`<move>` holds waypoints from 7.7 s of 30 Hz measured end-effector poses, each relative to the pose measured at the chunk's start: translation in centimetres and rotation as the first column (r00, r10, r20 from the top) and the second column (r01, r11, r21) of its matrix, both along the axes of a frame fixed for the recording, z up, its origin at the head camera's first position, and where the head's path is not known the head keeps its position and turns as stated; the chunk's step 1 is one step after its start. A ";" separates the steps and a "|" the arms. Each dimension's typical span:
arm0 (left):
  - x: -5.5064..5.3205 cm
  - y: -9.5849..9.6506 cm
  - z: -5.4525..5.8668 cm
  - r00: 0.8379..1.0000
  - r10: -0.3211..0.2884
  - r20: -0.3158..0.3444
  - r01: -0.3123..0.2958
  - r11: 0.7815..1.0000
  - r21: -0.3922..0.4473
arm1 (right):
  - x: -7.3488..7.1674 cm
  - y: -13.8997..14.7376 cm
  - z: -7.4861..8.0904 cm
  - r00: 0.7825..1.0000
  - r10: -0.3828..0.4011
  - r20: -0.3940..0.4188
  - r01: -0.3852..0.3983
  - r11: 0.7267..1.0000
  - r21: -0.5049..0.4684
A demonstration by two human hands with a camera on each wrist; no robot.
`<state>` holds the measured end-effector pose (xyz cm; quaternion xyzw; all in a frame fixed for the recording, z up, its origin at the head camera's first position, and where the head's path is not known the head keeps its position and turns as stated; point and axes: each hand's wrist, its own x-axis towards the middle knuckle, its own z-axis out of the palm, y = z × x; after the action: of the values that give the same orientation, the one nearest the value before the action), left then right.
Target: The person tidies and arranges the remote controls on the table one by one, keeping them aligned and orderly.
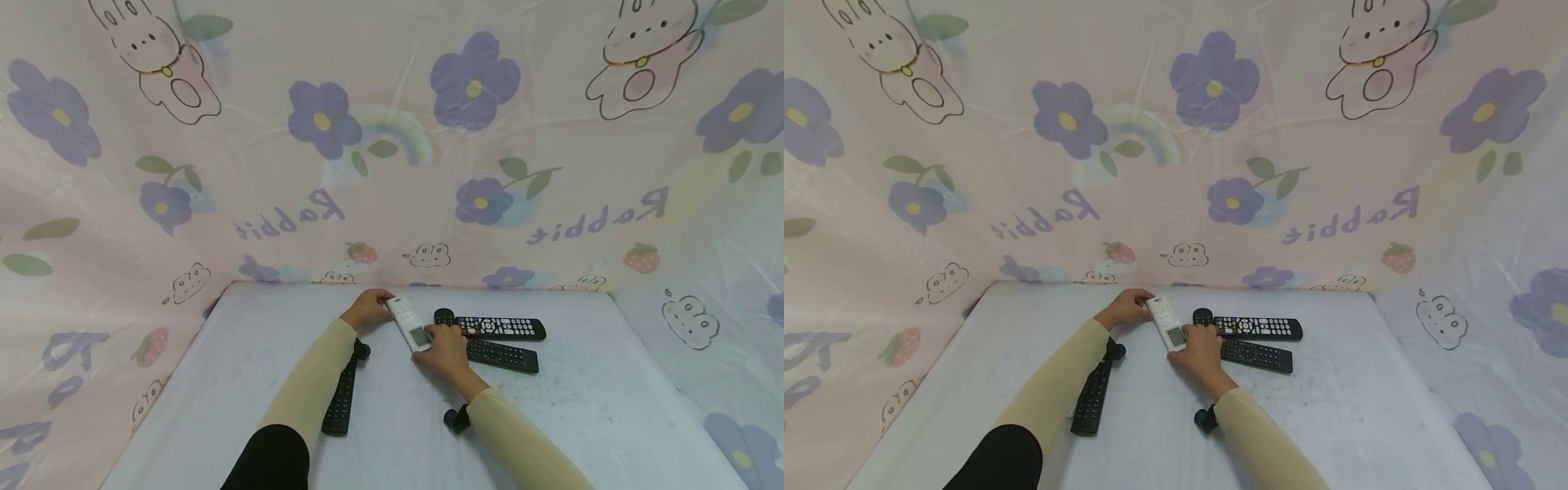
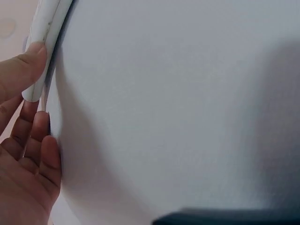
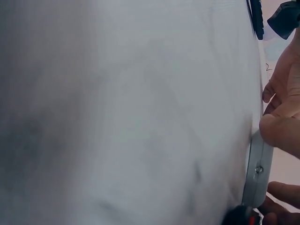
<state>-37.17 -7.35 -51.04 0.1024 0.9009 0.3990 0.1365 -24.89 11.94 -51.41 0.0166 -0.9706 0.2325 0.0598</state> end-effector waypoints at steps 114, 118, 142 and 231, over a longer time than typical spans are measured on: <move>11.6 -10.7 3.3 0.975 -0.223 0.010 0.210 0.930 0.302 | 1.4 1.2 2.2 0.972 0.225 0.069 -0.120 0.725 -0.678; 12.1 -10.8 3.2 0.972 -0.235 0.004 0.222 0.925 0.308 | 1.3 1.0 2.1 0.975 0.213 0.069 -0.112 0.734 -0.670; 16.0 -9.4 3.3 0.992 -0.103 -0.074 0.118 0.964 0.238 | -0.2 0.4 2.3 0.940 0.339 0.034 -0.264 0.788 -0.557; 23.8 -6.9 0.6 0.933 0.201 -0.297 -0.262 0.948 -0.181 | -1.6 -5.7 0.3 0.824 0.516 0.237 -0.340 0.783 -0.521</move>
<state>-13.34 -14.25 -50.44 0.0340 0.9550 0.2932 -0.0279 -26.47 6.28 -51.09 0.1824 -0.8511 0.4600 -0.1755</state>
